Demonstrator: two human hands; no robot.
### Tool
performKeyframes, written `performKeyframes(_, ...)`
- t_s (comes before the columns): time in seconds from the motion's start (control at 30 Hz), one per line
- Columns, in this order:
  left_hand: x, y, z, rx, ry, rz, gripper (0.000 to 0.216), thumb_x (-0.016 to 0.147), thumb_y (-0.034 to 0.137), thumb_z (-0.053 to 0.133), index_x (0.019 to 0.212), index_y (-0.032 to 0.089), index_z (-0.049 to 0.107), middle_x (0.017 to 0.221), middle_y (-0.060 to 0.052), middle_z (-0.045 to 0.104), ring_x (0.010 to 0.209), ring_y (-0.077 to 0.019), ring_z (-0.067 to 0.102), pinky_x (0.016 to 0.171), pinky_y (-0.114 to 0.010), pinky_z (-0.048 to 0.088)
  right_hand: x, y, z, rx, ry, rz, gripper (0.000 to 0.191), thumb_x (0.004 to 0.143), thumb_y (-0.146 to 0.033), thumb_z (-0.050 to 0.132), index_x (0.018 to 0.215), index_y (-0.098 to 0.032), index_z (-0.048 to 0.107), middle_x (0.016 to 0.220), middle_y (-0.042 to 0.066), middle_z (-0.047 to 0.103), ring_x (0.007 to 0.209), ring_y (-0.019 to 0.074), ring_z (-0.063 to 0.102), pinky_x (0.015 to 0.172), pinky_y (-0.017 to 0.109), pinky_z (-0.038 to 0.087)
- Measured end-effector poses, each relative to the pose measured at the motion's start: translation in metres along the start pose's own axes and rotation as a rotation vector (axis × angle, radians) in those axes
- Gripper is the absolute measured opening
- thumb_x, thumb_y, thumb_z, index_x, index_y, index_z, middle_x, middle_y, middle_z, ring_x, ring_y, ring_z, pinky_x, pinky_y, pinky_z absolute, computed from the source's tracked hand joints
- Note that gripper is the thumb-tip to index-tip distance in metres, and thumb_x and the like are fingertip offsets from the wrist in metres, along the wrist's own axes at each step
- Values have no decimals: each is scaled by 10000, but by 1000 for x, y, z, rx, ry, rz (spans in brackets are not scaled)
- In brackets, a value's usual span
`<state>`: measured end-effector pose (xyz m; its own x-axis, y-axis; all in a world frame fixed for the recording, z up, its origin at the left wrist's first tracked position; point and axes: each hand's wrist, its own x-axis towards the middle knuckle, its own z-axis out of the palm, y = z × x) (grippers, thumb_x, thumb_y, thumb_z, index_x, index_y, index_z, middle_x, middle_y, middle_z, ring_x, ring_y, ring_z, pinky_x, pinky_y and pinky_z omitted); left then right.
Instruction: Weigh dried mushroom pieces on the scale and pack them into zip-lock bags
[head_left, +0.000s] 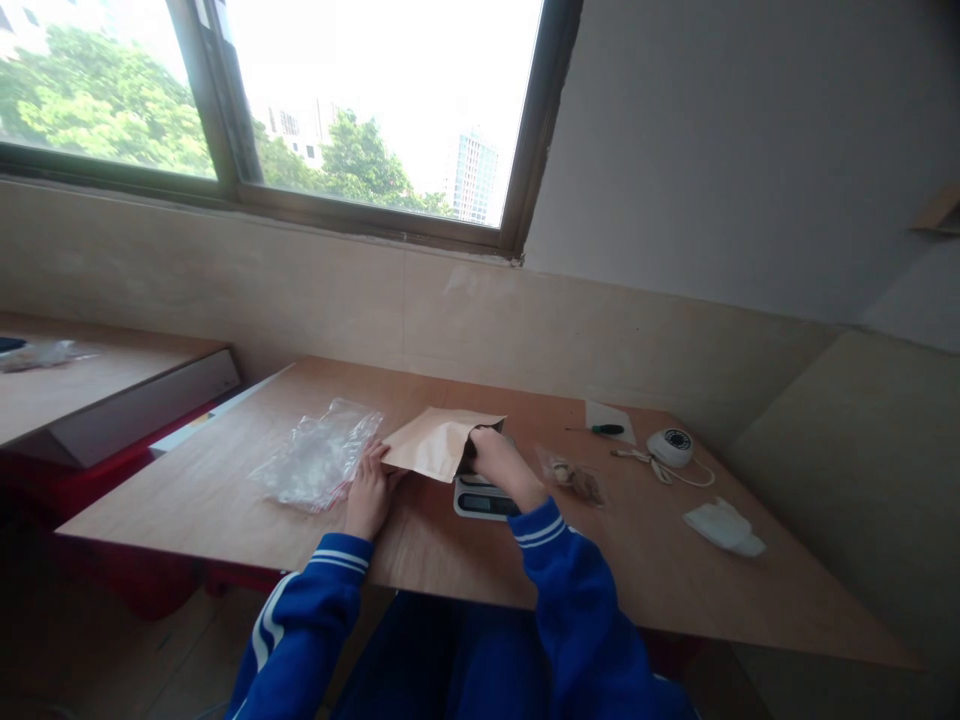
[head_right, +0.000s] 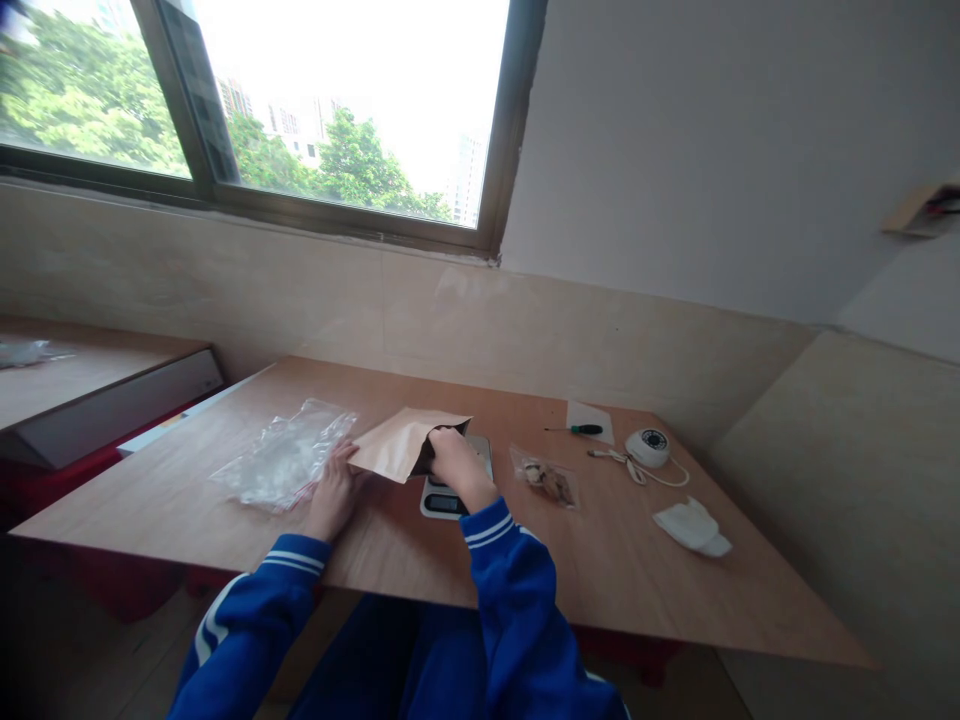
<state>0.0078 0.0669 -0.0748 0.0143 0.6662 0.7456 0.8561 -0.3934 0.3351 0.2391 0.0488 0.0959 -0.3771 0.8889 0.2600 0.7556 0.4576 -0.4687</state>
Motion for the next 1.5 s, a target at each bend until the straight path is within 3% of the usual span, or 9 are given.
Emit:
performKeyframes(0.17,0,-1,2,-33,20,-16,468,908,431,412,1253,116,385,1276,-224,482,1303,-345,407,1017,-542,414,-12,-9,-24,-47,-57,-106,286,763,-94,638,1032,-192,651,1088,81,681,1034,228,610,863,317,453)
performKeyframes(0.3,1,0,2,-27,21,-18,491,905,470,401,1244,115,392,1267,-227,489,1300,-353,408,1011,-553,416,-20,-3,-37,-39,40,-107,343,753,-151,689,1085,-230,651,1088,62,683,1031,235,597,887,353,457)
performKeyframes(0.5,2,3,1,-21,33,-34,516,893,498,412,1251,128,377,1250,-214,499,1290,-349,419,989,-553,432,-31,8,-52,196,281,-215,423,824,-250,622,1243,-269,560,1224,55,588,1120,205,547,950,343,451)
performKeyframes(0.63,2,2,1,-11,38,-64,527,896,515,389,1258,132,370,1228,-205,509,1265,-351,445,967,-557,442,-31,24,-45,318,504,-79,485,847,-325,578,1313,-240,474,1169,87,590,963,188,603,817,322,505)
performKeyframes(0.7,2,2,2,-2,39,-83,542,892,530,382,1252,125,376,1212,-206,518,1242,-353,468,958,-550,447,-26,40,-31,355,543,19,527,828,-353,592,1315,-222,441,1144,99,605,909,188,617,780,323,513)
performKeyframes(0.87,2,-1,4,14,35,-149,578,888,545,374,1249,93,401,1186,-226,544,1166,-363,528,924,-539,461,-12,71,11,130,340,124,371,827,-266,565,1184,-177,515,1129,109,629,985,203,601,844,342,472)
performKeyframes(1.03,3,-1,6,18,26,-273,574,883,547,377,1206,78,454,1083,-209,598,1063,-365,586,881,-520,473,0,68,36,-81,157,131,281,825,-186,551,1101,-177,601,1111,105,642,1074,229,550,907,361,382)
performKeyframes(1.23,2,-2,6,26,14,-295,608,881,556,359,1188,43,470,1058,-226,606,1032,-377,599,855,-518,482,7,66,46,-162,50,148,261,883,-214,484,1104,-177,617,1124,125,640,1079,245,550,932,397,313)
performKeyframes(1.5,3,-2,6,12,25,-293,583,881,549,361,1185,63,468,1075,-231,606,1051,-381,591,850,-541,476,2,72,41,-146,69,174,279,887,-250,490,1129,-185,614,1209,127,606,1145,269,514,962,449,279)
